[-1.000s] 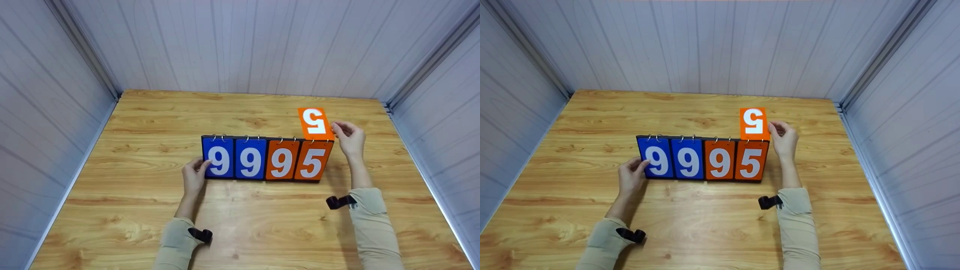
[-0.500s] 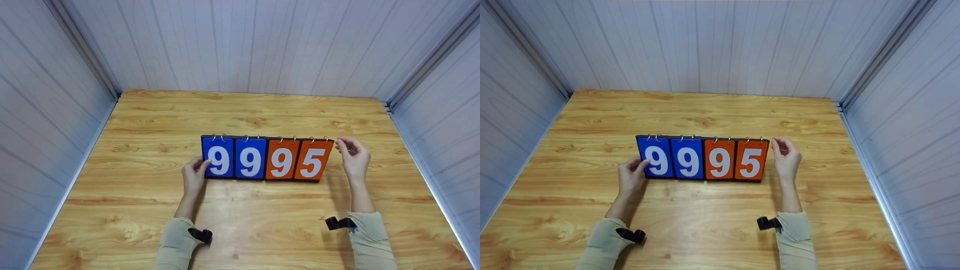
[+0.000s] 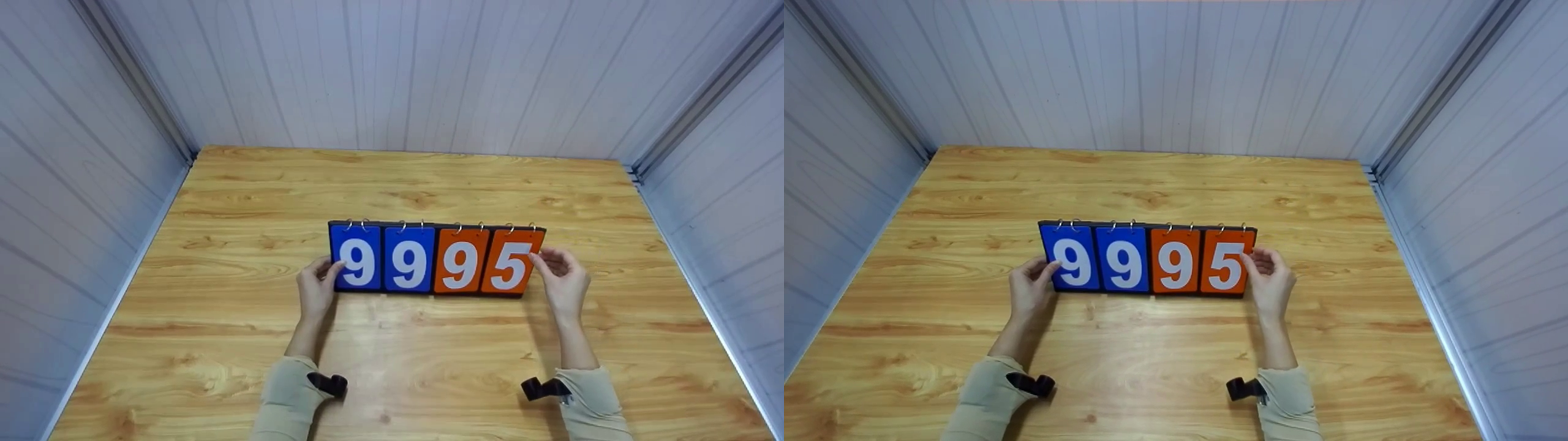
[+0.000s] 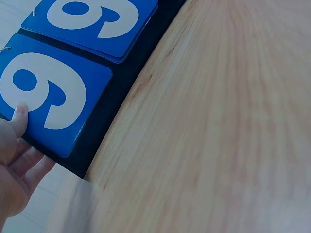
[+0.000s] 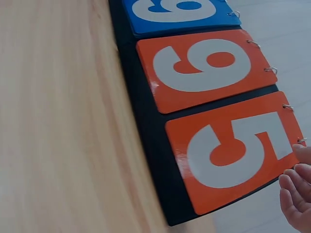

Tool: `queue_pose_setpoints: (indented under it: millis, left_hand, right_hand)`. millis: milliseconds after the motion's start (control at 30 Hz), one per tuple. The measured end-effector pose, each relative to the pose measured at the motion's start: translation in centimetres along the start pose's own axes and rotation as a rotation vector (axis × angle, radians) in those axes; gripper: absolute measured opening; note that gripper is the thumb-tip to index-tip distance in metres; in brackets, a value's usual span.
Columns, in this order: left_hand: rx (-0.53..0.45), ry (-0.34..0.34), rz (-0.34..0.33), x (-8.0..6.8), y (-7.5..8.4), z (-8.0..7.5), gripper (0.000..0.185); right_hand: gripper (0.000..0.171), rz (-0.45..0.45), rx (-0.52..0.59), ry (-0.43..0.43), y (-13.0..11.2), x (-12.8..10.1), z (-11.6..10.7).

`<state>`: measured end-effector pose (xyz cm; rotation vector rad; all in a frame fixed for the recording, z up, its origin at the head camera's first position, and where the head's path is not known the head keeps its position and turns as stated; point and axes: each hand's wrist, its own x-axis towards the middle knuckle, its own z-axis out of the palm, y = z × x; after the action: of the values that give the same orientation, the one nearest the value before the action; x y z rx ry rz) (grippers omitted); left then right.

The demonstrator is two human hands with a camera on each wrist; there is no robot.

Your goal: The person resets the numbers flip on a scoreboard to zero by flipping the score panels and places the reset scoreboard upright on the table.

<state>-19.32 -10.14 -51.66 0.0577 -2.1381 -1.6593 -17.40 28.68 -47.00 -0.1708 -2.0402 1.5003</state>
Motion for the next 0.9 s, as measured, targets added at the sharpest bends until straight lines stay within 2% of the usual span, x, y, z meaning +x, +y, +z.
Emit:
queue_pose_setpoints:
  millis: [133, 200, 300, 367, 400, 433, 533, 667, 900]
  left_hand:
    - [-0.009, -0.004, -0.004, 0.0, 0.0, 0.0, 0.016]
    - [-0.014, -0.005, -0.012, 0.0, -0.1, 0.1, 0.017]
    - [-0.017, -0.005, -0.021, 0.0, -0.1, 0.1, 0.016]
    - [-0.017, -0.006, -0.022, 0.0, -0.2, 0.1, 0.016]
    - [-0.018, -0.007, -0.02, 0.0, -0.2, 0.1, 0.016]
    - [-0.017, -0.009, -0.019, 0.0, -0.2, 0.1, 0.016]
    - [-0.009, -0.011, -0.003, 0.0, -0.3, 0.1, 0.016]
    - [0.006, -0.01, 0.015, -0.1, -0.2, 0.1, 0.015]
    - [0.006, -0.009, 0.002, 0.0, -0.1, 0.0, 0.015]
  right_hand:
    - [0.023, -0.007, -0.02, 0.0, 1.0, -0.6, 0.5]
    - [0.023, -0.005, 0.019, 0.017, 2.1, -0.8, 0.7]
    - [0.027, -0.007, 0.107, 0.041, 5.0, -0.8, 0.8]
    - [0.03, -0.003, 0.109, 0.068, 5.4, -0.9, 1.0]
    - [0.032, -0.001, 0.079, 0.078, 5.2, -1.0, 1.1]
    - [0.033, -0.001, 0.095, 0.079, 5.4, -1.0, 1.1]
    - [0.035, 0.01, -0.02, 0.105, 3.5, -1.4, 1.3]
    - [0.032, 0.034, -0.125, 0.103, 2.8, -1.6, 1.2]
    - [0.027, 0.091, -0.134, 0.092, 3.0, -1.4, 1.2]
